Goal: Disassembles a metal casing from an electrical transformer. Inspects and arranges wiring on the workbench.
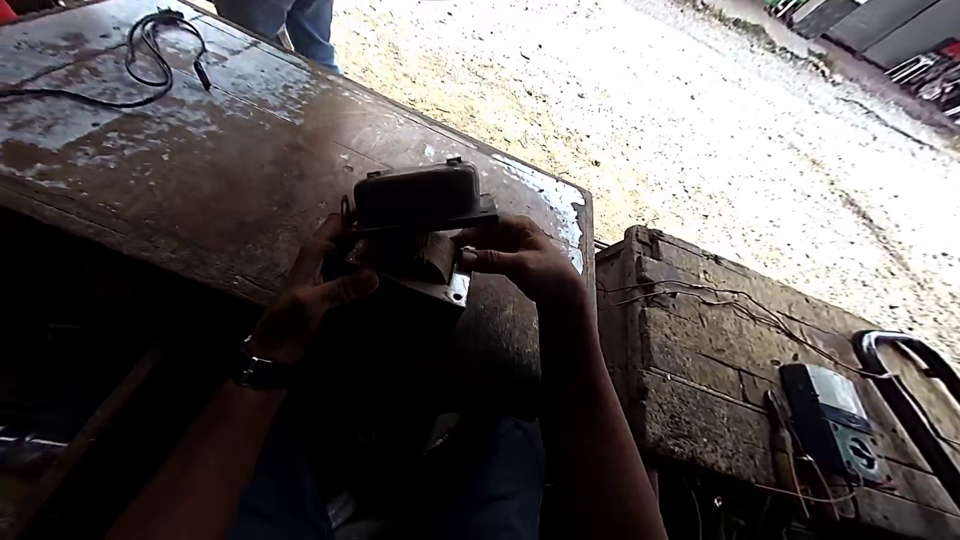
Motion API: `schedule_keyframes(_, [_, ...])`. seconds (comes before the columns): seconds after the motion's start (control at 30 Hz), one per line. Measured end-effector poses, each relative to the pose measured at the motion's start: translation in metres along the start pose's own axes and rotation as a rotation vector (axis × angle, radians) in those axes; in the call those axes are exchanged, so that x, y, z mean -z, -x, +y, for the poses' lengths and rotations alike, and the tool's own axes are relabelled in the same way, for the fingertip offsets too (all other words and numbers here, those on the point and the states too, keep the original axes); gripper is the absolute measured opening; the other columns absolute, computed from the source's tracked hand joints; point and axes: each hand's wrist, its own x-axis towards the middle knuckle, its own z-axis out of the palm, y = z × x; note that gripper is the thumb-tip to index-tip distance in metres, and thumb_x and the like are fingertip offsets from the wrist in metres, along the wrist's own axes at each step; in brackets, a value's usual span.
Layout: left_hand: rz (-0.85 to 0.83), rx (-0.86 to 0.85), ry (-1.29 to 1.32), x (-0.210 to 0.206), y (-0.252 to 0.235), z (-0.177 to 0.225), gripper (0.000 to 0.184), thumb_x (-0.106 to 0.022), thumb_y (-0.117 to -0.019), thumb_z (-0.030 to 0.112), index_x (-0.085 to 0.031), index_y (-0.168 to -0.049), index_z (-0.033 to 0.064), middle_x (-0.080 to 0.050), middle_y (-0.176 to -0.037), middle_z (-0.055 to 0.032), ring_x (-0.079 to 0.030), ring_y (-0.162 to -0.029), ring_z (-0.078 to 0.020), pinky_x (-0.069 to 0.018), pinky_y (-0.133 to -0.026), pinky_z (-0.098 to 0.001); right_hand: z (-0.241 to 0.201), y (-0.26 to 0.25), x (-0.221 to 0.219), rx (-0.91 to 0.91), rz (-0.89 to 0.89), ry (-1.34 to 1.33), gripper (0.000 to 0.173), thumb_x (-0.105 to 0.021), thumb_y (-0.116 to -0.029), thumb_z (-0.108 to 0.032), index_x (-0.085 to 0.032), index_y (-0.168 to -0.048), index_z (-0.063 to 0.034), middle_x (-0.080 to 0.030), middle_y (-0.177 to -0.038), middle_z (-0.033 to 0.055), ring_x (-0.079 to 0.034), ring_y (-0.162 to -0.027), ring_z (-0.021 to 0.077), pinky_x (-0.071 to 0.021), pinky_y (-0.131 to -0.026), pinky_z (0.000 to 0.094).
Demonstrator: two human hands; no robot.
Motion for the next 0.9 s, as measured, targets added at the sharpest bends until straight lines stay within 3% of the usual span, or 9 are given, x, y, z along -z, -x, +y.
schedule_keyframes(0.07, [-0.017, -0.024, 0.085, 0.002, 0.006, 0.003, 0.062, -0.081, -0.0851, 0.04, -0.054, -0.139, 0.0235, -0.067, -0.122, 0.0107, -0.065, -0.106, 0.0006, -0.0573, -0.086, -0.0182, -0.002, 0.0, -0.002, 0.021, -0.042, -0.049, 0.017, -0.071, -0.0897, 0.003, -0.068, -0.107, 0.0024, -0.075, -0.102, 0.0094, -0.071, -0.091, 0.0131, -0.0612, -0.084, 0.0303])
schedule_keyframes(0.23, [-0.089, -0.115, 0.192, -0.001, -0.001, 0.006, 0.057, -0.082, -0.087, 0.03, -0.053, -0.135, 0.021, -0.068, -0.12, 0.008, -0.066, -0.108, -0.0023, -0.057, -0.091, -0.0207, -0.003, 0.001, -0.001, 0.035, -0.075, -0.072, 0.02, -0.076, -0.087, 0.003, -0.07, -0.106, 0.0032, -0.075, -0.101, 0.0107, -0.073, -0.089, 0.0147, -0.0629, -0.081, 0.0311])
schedule_keyframes(0.37, [0.016, -0.086, 0.144, -0.001, -0.006, 0.001, 0.04, -0.075, -0.0924, 0.023, -0.063, -0.13, 0.0164, -0.072, -0.111, 0.0043, -0.069, -0.096, -0.0045, -0.059, -0.084, -0.023, -0.009, 0.003, -0.001, 0.021, -0.066, -0.01, 0.016, -0.078, -0.0869, -0.001, -0.069, -0.099, 0.0028, -0.076, -0.1, 0.0115, -0.072, -0.083, 0.0126, -0.0611, -0.074, 0.0277])
schedule_keyframes(0.53, [0.082, -0.024, 0.035, -0.003, -0.009, 0.002, 0.032, -0.058, -0.1033, 0.014, -0.06, -0.135, 0.0177, -0.071, -0.108, 0.0022, -0.068, -0.087, -0.0045, -0.0588, -0.074, -0.0221, -0.017, 0.009, 0.001, -0.031, -0.053, 0.019, 0.013, -0.079, -0.0866, -0.002, -0.074, -0.098, 0.0018, -0.077, -0.101, 0.0106, -0.072, -0.079, 0.0107, -0.0605, -0.071, 0.025])
schedule_keyframes(0.63, [0.159, -0.059, -0.118, -0.005, -0.004, 0.004, 0.035, -0.057, -0.1037, 0.012, -0.058, -0.138, 0.0166, -0.069, -0.116, 0.0017, -0.067, -0.095, -0.0065, -0.0578, -0.082, -0.0235, -0.018, 0.011, -0.001, -0.044, -0.059, 0.022, 0.015, -0.079, -0.086, -0.001, -0.075, -0.1, 0.0032, -0.077, -0.096, 0.0114, -0.071, -0.073, 0.0118, -0.0611, -0.069, 0.0266])
schedule_keyframes(0.73, [0.359, -0.109, -0.307, -0.023, 0.009, 0.017, 0.036, -0.067, -0.0993, 0.017, -0.059, -0.133, 0.0079, -0.067, -0.12, -0.0034, -0.066, -0.107, -0.0141, -0.057, -0.093, -0.0312, -0.016, 0.01, 0.001, -0.023, -0.101, 0.011, 0.018, -0.077, -0.0869, 0.002, -0.075, -0.104, 0.0046, -0.076, -0.095, 0.0112, -0.072, -0.076, 0.0126, -0.0625, -0.071, 0.0277])
schedule_keyframes(0.77, [0.375, -0.128, -0.37, -0.034, 0.016, 0.022, 0.046, -0.069, -0.0979, 0.026, -0.055, -0.137, 0.0071, -0.064, -0.128, -0.0042, -0.064, -0.115, -0.0156, -0.0552, -0.098, -0.0328, -0.016, 0.01, 0.001, -0.014, -0.115, 0.004, 0.017, -0.077, -0.0869, 0.002, -0.075, -0.104, 0.0047, -0.077, -0.095, 0.0109, -0.072, -0.075, 0.0122, -0.0625, -0.071, 0.0274])
schedule_keyframes(0.83, [0.33, -0.106, -0.521, -0.057, 0.031, 0.029, 0.092, -0.077, -0.0853, 0.055, -0.038, -0.153, 0.0074, -0.051, -0.148, -0.008, -0.053, -0.135, -0.0198, -0.05, -0.111, -0.0386, -0.016, 0.009, 0.0, -0.015, -0.133, -0.022, 0.017, -0.077, -0.0857, 0.005, -0.075, -0.103, 0.0044, -0.077, -0.095, 0.0097, -0.072, -0.076, 0.0108, -0.0623, -0.071, 0.026])
schedule_keyframes(0.9, [0.339, -0.051, -0.71, -0.067, 0.035, 0.024, 0.126, -0.079, -0.0697, 0.073, -0.023, -0.162, 0.0093, -0.045, -0.155, -0.0112, -0.051, -0.138, -0.0171, -0.0487, -0.111, -0.0366, -0.015, 0.009, -0.001, -0.008, -0.146, -0.045, 0.017, -0.077, -0.0847, 0.007, -0.075, -0.102, 0.0041, -0.077, -0.095, 0.0093, -0.072, -0.076, 0.0102, -0.0624, -0.07, 0.0256])
